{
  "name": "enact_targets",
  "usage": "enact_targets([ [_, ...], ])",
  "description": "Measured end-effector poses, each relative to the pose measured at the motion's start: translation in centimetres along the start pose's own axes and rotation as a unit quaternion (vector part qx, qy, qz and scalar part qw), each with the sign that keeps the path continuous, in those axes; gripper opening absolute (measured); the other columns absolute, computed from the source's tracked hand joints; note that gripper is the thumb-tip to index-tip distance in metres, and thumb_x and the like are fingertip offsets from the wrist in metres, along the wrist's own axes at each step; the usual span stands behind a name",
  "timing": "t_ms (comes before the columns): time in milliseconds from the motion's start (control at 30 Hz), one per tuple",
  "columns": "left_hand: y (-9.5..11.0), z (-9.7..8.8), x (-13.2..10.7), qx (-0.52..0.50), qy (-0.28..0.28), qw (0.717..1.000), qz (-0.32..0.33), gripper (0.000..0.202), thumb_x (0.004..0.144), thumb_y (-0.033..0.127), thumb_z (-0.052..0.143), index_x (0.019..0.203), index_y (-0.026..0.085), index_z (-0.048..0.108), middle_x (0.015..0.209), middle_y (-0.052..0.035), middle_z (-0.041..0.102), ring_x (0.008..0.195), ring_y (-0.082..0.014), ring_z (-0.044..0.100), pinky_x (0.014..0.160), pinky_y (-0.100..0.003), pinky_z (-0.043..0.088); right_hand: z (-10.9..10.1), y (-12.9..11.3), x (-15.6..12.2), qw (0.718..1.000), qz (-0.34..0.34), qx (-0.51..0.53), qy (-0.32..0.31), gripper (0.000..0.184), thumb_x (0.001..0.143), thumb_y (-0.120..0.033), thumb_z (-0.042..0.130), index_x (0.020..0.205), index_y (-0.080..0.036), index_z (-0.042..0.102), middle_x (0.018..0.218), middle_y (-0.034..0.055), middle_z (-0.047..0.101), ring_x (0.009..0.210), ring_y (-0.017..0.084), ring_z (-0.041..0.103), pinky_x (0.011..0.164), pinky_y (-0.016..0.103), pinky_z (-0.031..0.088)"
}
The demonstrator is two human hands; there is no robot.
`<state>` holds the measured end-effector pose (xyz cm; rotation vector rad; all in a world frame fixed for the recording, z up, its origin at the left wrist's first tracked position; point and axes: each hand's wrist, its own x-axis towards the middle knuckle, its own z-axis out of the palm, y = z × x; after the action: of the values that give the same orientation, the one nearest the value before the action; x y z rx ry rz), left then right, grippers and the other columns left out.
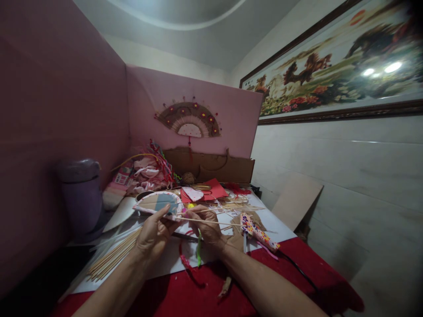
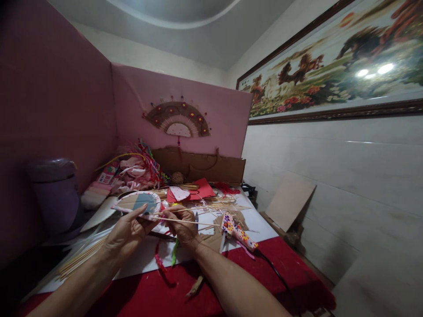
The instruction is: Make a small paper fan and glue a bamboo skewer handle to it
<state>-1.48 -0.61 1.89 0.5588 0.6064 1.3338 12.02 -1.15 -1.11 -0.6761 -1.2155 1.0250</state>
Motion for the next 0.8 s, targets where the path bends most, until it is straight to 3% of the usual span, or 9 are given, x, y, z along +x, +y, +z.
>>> enact_targets([
  [800,0.02,0.30,-0.18,0.005,0.000,1.000,-0.001,0.014,0.080,0.005,0.049,0.070,0.010,0.057,0.061,-0.0052,0.063,0.053,-0.0127,0.060,0.055,-0.030,0.057,0.16,-0.14,0.01,0.999,0.008,0.041,0.001,0.019,0.066,-0.032,0.073,0.066,-0.016,0.064,0.045,-0.0066,0.049,0.034,0.003,0.032,0.033,0.017,0.022],
])
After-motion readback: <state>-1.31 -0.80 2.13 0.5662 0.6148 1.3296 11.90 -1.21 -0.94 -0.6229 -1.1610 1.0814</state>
